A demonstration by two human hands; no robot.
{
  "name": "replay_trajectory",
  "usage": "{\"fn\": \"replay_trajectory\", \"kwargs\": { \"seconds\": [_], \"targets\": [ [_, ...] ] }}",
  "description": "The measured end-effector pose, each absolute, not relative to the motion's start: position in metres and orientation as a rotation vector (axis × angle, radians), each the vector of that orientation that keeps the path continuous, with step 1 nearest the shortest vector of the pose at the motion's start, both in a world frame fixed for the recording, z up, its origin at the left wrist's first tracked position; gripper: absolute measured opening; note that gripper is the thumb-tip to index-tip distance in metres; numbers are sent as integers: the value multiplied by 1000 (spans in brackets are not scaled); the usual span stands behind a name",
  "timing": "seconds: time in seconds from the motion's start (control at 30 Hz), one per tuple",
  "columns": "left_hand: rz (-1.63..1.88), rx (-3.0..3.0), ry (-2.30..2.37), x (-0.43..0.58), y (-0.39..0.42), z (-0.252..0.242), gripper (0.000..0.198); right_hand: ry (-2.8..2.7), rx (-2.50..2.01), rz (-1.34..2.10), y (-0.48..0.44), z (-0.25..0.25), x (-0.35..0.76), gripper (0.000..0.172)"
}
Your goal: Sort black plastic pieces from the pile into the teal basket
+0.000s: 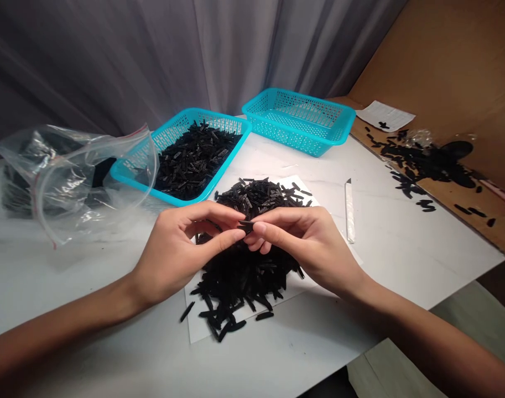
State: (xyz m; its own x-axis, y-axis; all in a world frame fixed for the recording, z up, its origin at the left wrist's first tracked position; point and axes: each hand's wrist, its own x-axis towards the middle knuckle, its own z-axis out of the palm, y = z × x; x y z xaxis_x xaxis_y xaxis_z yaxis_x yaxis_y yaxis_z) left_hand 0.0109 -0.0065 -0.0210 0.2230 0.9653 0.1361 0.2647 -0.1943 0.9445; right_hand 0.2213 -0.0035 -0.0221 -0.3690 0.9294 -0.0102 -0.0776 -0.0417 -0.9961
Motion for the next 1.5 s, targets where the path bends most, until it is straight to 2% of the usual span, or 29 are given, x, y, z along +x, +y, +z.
{"fn": "replay_trajectory", "kwargs": {
  "seconds": [0.1,0.5,1.1,1.5],
  "targets": [
    [1062,1621,1143,11,-8,-22,21,-1351,-964,1615,-4,-22,221,17],
    [1102,1616,1118,12,-10,-19,20,-1233,-909,1834,1,-29,222,20],
    [1127,1606,1107,12,-10,-16,23,-1250,-841,1849,0,-28,224,17],
    [1066,1609,1148,10,-13,-15,13,-1267,-855,1868,0,-25,225,17]
  ]
}}
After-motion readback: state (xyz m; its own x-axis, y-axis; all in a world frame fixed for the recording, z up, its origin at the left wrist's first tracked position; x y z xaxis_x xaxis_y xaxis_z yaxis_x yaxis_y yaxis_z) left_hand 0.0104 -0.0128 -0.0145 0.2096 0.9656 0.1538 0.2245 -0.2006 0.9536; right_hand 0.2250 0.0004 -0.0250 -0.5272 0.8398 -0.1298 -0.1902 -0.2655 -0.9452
